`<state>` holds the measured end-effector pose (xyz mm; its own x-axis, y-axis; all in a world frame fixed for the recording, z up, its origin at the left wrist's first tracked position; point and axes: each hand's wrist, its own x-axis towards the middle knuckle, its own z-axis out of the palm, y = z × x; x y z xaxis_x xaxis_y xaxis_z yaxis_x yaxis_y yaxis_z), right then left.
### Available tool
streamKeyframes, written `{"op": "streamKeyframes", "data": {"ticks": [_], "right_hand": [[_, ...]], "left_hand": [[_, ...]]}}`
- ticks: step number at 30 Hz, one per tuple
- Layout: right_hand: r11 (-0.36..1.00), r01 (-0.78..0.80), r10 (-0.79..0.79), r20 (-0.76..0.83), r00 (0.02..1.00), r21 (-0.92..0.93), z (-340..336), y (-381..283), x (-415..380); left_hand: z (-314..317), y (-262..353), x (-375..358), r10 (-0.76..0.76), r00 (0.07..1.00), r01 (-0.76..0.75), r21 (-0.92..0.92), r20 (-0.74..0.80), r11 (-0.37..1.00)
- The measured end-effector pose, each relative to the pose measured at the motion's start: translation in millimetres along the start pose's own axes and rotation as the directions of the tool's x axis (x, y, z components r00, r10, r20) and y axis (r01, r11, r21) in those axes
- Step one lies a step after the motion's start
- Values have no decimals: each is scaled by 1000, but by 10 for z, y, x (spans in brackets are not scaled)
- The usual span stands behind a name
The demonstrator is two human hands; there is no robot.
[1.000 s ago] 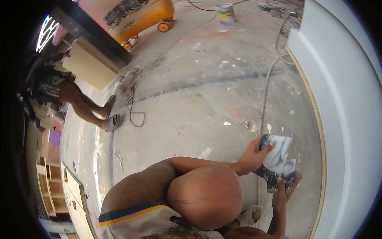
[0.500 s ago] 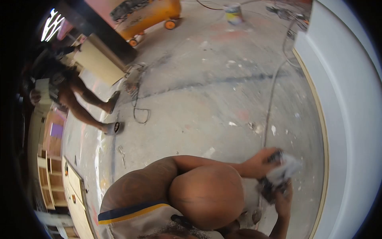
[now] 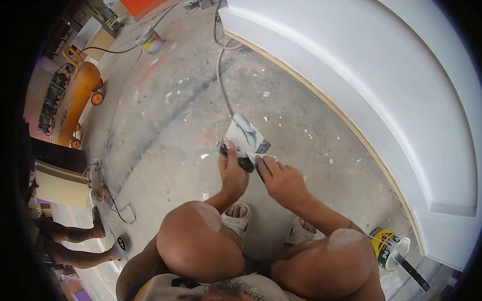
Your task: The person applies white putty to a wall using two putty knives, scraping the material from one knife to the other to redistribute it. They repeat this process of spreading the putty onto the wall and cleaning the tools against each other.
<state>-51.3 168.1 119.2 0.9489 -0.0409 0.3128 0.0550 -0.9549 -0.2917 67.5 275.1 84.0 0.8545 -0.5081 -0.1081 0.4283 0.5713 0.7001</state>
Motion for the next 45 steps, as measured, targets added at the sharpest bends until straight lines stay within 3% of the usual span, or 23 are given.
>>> {"op": "streamKeyframes", "data": {"ticks": [3,8,10,14,16,20,21,22,23,24,25,26,27,28,29,31,33,35,37,41,42,43,45], "right_hand": [[999,-36,37,-29,999,30,81,-66,-23],[986,-150,151,-14,988,78,66,-55,-62],[978,-190,190,6,982,90,104,-39,-90],[943,-286,295,-25,955,168,146,-11,-97],[913,-359,370,-23,929,195,162,71,-87],[905,-340,397,-222,891,254,102,472,-29],[909,-326,397,-310,864,259,43,542,-31],[906,-340,407,-300,863,251,-47,623,-37],[799,-474,562,-179,808,370,-153,704,-57],[656,-596,687,-39,725,464,-259,747,-69],[654,-604,690,-33,723,455,-406,758,-49],[454,-640,760,105,642,620,-573,743,-27],[218,-642,788,255,560,735,-668,759,-27],[25,-477,754,297,586,879,-418,964,-164],[30,-484,758,296,581,875,-381,966,-156],[-407,-260,672,479,565,876,-259,930,-133],[-415,-310,632,516,578,855,-95,893,-134],[-424,-356,588,552,592,833,50,830,-156],[-353,-468,488,586,647,810,140,695,-233],[-158,-658,377,661,649,736,42,551,-403],[-15,-692,374,646,665,722,-50,573,-440],[-15,-692,370,647,667,722,-70,616,-493],[225,-835,404,732,549,502,-83,698,-554]], "left_hand": [[165,93,-77,-87,994,91,-62,64,994],[-56,-47,-138,-212,950,169,194,229,966],[-115,-77,-141,-231,939,111,412,256,904],[-133,-75,-178,-281,918,112,497,280,860],[-79,-66,-256,-262,904,-45,684,339,728],[7,-135,-332,-311,883,-18,687,352,726],[-69,-190,-278,-293,939,108,651,181,752],[-77,-185,-218,-280,960,226,589,0,776],[-107,-155,-176,-293,956,242,582,-6,777],[-80,-33,-121,-421,906,409,362,-50,838],[-82,44,-57,-542,839,544,116,-56,831],[-119,55,-18,-627,778,627,-21,-40,779],[-131,47,-27,-636,771,635,-27,-38,772],[-62,86,-38,-710,704,710,-42,8,703],[-8,109,-53,-774,630,776,-54,56,628],[7,45,-111,-803,590,808,-54,87,587],[-58,-68,-168,-863,465,884,-55,196,464],[59,20,-207,-868,458,889,-77,192,452],[111,65,-196,-843,536,840,-133,45,526],[-5,159,-60,-775,631,773,-132,47,621],[-52,170,-43,-753,658,747,-142,22,649],[-68,211,-28,-730,683,721,-151,-5,676],[-90,288,33,-681,733,678,-103,13,728]]}}
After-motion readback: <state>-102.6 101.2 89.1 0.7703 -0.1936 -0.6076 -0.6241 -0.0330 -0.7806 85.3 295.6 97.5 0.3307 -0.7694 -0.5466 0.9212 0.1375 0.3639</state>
